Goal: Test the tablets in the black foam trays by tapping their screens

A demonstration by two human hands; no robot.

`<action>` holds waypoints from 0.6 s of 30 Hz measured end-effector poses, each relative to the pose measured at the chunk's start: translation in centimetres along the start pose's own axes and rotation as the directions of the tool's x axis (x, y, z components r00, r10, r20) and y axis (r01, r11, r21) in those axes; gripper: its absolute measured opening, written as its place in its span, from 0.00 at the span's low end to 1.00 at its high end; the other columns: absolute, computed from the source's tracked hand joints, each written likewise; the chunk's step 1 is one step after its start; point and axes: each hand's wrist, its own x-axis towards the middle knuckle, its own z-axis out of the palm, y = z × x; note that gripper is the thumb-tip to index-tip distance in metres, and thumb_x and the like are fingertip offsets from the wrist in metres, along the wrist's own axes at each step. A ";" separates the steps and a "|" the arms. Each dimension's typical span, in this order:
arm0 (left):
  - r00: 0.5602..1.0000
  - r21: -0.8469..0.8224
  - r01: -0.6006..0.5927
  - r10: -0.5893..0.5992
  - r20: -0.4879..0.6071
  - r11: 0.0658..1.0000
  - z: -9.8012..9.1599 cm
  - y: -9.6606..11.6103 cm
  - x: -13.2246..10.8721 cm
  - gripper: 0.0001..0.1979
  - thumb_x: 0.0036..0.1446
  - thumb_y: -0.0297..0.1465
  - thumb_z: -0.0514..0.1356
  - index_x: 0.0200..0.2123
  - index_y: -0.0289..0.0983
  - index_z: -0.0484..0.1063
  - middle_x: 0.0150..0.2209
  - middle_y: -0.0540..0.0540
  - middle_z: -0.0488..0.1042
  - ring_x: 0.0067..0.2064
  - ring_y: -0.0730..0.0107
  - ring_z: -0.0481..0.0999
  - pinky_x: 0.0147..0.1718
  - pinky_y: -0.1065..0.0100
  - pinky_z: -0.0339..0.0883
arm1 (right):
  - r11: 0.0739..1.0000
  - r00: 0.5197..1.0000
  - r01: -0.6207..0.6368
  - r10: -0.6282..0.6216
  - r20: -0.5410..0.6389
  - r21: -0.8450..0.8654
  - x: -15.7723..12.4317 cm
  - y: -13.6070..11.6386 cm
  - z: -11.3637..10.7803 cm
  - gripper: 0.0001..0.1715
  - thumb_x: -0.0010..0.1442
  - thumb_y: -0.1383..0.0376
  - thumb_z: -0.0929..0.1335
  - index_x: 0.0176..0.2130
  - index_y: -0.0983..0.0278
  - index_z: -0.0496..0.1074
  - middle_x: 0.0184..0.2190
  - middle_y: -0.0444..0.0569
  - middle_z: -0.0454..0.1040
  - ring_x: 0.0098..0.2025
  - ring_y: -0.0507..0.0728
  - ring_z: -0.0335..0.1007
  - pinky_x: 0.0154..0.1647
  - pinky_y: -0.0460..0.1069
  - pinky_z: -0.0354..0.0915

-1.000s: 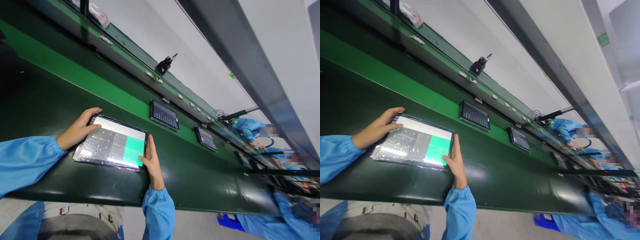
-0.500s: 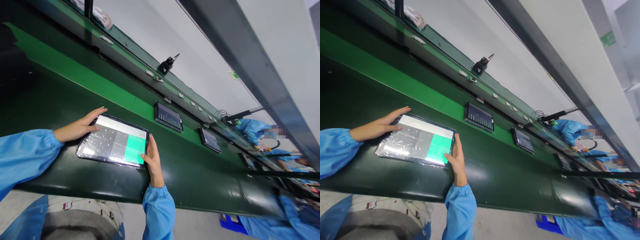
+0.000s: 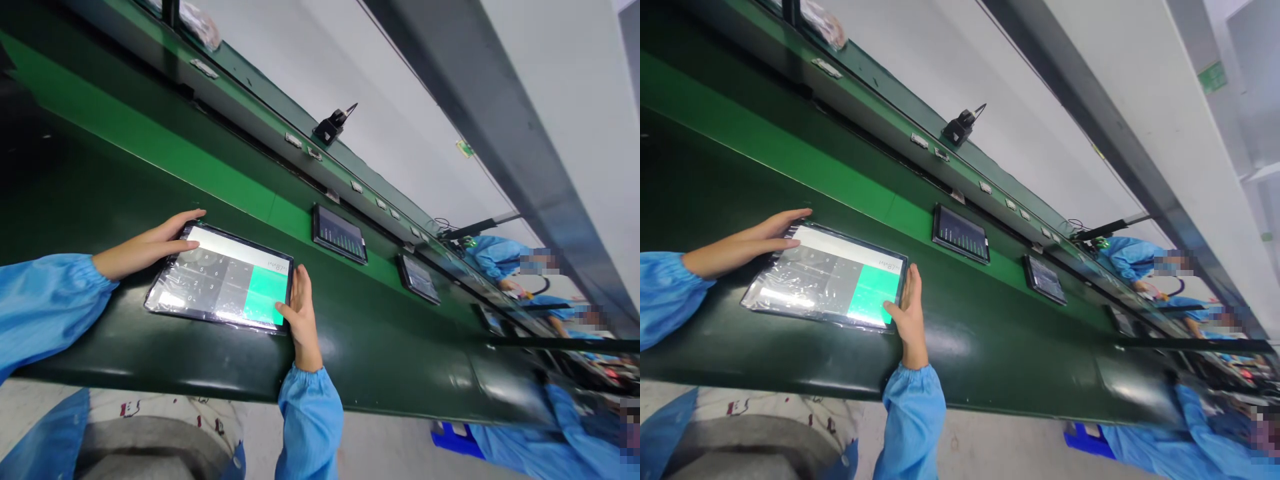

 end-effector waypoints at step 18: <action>0.981 0.220 -0.126 0.155 -0.119 0.967 3.3 -0.2 -4.5 0.47 0.59 0.53 0.59 0.72 0.42 0.40 0.75 0.45 0.43 0.74 0.52 0.47 0.72 0.52 0.43 | 0.999 0.971 -0.048 0.049 -0.234 0.010 -2.4 -0.4 1.6 0.41 0.58 0.57 0.73 0.66 0.56 0.60 0.73 0.53 0.53 0.74 0.62 0.49 0.74 0.62 0.47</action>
